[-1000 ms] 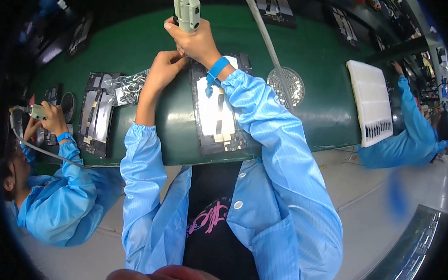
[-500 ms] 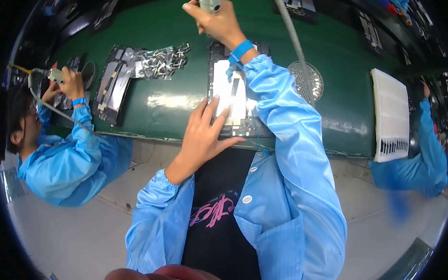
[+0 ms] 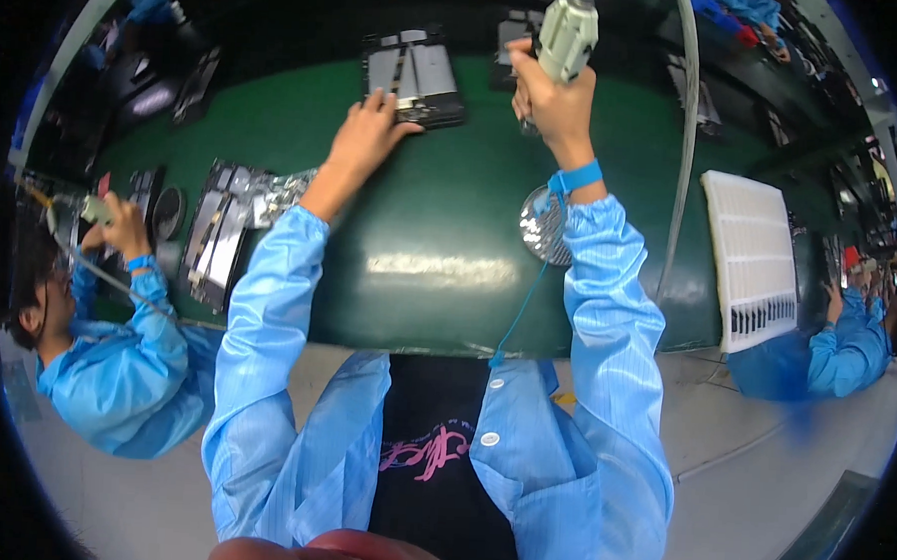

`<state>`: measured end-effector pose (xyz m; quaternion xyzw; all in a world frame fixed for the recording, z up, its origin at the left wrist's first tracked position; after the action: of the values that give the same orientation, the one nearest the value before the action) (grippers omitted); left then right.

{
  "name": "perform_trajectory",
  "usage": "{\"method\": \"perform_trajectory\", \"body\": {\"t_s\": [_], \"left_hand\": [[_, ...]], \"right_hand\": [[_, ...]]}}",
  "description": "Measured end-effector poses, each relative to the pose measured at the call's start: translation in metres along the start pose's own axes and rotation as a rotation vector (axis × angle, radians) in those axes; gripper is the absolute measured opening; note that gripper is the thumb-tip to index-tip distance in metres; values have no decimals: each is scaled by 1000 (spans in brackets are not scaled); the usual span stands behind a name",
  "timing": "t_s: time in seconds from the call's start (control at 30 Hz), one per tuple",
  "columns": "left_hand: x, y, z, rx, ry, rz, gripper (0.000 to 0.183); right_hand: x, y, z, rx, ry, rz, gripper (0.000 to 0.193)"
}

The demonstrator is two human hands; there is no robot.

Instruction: The person secures screws into electronic device chassis using a power screwdriver.

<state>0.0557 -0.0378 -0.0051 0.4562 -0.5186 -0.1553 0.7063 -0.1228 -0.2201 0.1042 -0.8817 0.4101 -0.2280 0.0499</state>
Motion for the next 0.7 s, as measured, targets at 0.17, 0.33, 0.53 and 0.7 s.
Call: {"method": "perform_trajectory", "body": {"t_s": [0.17,0.33,0.53,0.7], "left_hand": [[41,-38,-70,10,-30,43,63],[72,-32,-59,114,-41,53,66],[121,-39,11,-473,105,259,39],[166,-86,91,-324,662,-297,95]], "right_hand": [[-5,56,-2,-7,-27,191,16],[-23,109,3,-25,-26,252,18],[-45,100,-4,57,-20,122,16],[-46,112,0,18,-11,116,15]]}}
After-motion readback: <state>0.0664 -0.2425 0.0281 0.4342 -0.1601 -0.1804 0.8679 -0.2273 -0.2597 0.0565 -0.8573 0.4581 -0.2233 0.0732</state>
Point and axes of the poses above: each hand's wrist, its own x-axis towards the middle knuckle, its own y-axis out of the back of the hand, z = x × y, the point moved 1 cm from there along x, towards the middle knuckle, and after that the axes turned 9 degrees about z, right-handed, at the moved point
